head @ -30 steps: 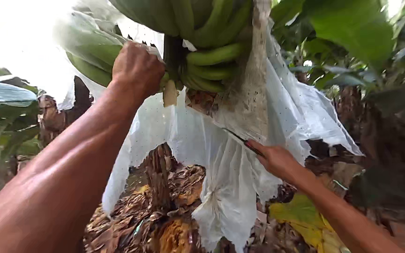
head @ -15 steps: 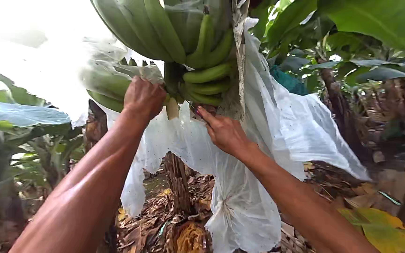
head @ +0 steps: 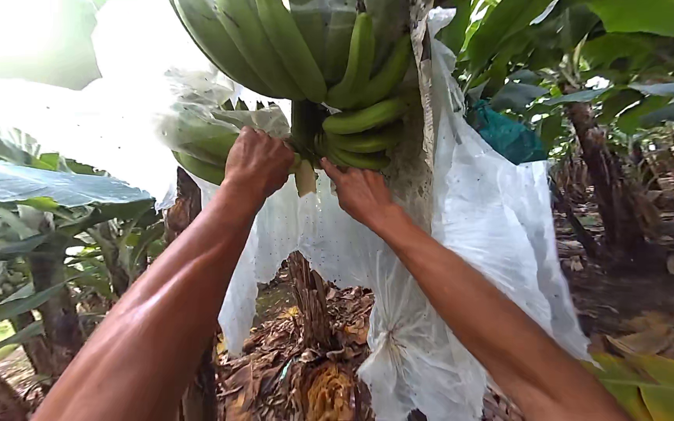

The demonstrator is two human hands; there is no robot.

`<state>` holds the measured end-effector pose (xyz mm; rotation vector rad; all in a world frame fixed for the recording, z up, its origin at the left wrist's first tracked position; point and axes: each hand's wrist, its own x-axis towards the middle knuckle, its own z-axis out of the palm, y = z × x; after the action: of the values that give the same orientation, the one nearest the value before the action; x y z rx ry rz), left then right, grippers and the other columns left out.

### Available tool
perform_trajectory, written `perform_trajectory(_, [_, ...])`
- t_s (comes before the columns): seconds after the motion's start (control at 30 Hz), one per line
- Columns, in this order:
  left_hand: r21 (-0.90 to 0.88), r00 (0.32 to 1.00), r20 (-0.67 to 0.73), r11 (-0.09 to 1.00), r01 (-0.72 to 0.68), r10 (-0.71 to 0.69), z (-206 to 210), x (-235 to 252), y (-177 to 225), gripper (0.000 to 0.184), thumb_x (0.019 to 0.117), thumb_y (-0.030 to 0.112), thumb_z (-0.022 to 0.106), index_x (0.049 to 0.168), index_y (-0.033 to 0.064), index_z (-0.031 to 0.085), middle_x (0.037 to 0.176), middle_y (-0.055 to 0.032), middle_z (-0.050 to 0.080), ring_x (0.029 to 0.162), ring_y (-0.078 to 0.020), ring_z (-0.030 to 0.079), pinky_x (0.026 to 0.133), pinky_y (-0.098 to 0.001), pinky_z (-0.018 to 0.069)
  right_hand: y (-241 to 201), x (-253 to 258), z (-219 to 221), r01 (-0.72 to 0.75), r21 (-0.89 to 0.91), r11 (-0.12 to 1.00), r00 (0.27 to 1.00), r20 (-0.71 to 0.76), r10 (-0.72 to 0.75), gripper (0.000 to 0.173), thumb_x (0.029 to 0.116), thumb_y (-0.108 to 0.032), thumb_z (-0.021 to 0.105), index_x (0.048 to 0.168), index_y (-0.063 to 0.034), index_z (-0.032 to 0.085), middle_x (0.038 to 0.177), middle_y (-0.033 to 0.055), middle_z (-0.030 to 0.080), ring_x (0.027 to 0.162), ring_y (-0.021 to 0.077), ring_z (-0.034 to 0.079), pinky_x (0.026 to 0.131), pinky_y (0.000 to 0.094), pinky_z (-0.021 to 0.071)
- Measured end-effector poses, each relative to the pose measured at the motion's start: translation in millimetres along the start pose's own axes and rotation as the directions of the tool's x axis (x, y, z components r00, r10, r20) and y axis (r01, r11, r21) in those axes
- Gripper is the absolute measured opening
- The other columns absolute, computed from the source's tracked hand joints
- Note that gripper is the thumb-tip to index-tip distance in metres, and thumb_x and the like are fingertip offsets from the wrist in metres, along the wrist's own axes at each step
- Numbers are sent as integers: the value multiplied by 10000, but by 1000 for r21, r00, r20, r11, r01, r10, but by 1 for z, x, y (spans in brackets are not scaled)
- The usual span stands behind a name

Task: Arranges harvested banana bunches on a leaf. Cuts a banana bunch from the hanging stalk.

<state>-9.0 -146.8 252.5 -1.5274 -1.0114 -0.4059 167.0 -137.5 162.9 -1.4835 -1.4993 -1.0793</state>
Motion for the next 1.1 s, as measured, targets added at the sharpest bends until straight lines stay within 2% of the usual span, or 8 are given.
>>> perform_trajectory(0.23, [-278, 999, 14, 960, -28, 33, 19, -9, -27, 518, 861, 492, 778, 986, 3, 660, 888, -294, 662, 874, -539, 647, 757, -764, 463, 78, -98, -40, 80, 86, 993, 997, -15, -79, 551, 1030, -174, 495, 1564, -301, 458, 1103, 184, 729, 925, 385, 718, 757, 599, 564])
perform_trajectory(0.3, [-510, 996, 36, 858, -56, 86, 72, -28, -57, 510, 904, 543, 719, 1009, 45, 696, 902, -221, 681, 850, -421, 674, 737, -693, 510, 88, -178, -45, 68, 299, 952, 992, -122, -33, 519, 1072, -245, 509, 1585, -252, 426, 1216, 112, 732, 928, 231, 743, 789, 471, 619])
perform_trajectory(0.37, [-648, 986, 159, 760, 60, 58, 124, -77, -73, 578, 883, 657, 675, 1067, 110, 709, 963, -148, 694, 901, -323, 685, 799, -621, 529, 87, -283, -36, -72, 471, 879, 991, -62, 115, 576, 1060, -286, 530, 1609, -211, 371, 1080, 147, 714, 723, 221, 689, 601, 465, 593])
perform_trajectory(0.47, [-588, 914, 394, 739, 329, -93, 151, -177, -68, 753, 743, 800, 700, 963, 80, 703, 867, -212, 685, 808, -419, 678, 720, -741, 507, 79, -424, 10, -324, 690, 647, 937, 141, 319, 586, 1026, -245, 578, 1553, -41, 424, 1037, 141, 715, 668, 136, 660, 575, 355, 602])
perform_trajectory(0.63, [-537, 692, 688, 795, 282, 219, 134, -313, -14, 543, 676, 797, 758, 795, 269, 715, 657, -17, 633, 625, -253, 637, 567, -615, 515, 9, -593, 64, -683, 729, -44, 588, 585, 559, 469, 999, -70, 511, 1451, -30, 390, 783, -9, 685, 557, 122, 647, 487, 287, 585])
perform_trajectory(0.77, [-409, 406, 858, 897, 169, 315, 112, -437, 37, 519, 630, 791, 800, 741, 295, 691, 605, 24, 608, 593, -236, 635, 548, -569, 524, -75, -660, 61, -792, 471, -388, 392, 880, 267, 223, 1019, -154, 491, 1206, -69, 576, 748, 66, 703, 571, 182, 663, 512, 335, 584])
perform_trajectory(0.93, [-228, -101, 956, 911, 344, 277, 93, -601, 45, 608, 806, 728, 705, 1012, 157, 731, 893, -158, 727, 884, -417, 705, 770, -683, 535, -186, -710, 69, -873, -86, -480, 73, 951, -302, 352, 1035, -248, 516, 1288, -12, 578, 857, 133, 695, 614, 208, 656, 486, 345, 560])
perform_trajectory(1.1, [-82, -288, 922, 859, 505, 257, 60, -727, 70, 582, 852, 673, 685, 1080, 138, 709, 966, -176, 727, 946, -422, 701, 812, -669, 535, -280, -753, 88, -837, -474, -274, -195, 726, -659, 354, 1100, -264, 397, 1330, -34, 535, 861, 125, 670, 622, 203, 642, 529, 346, 562])
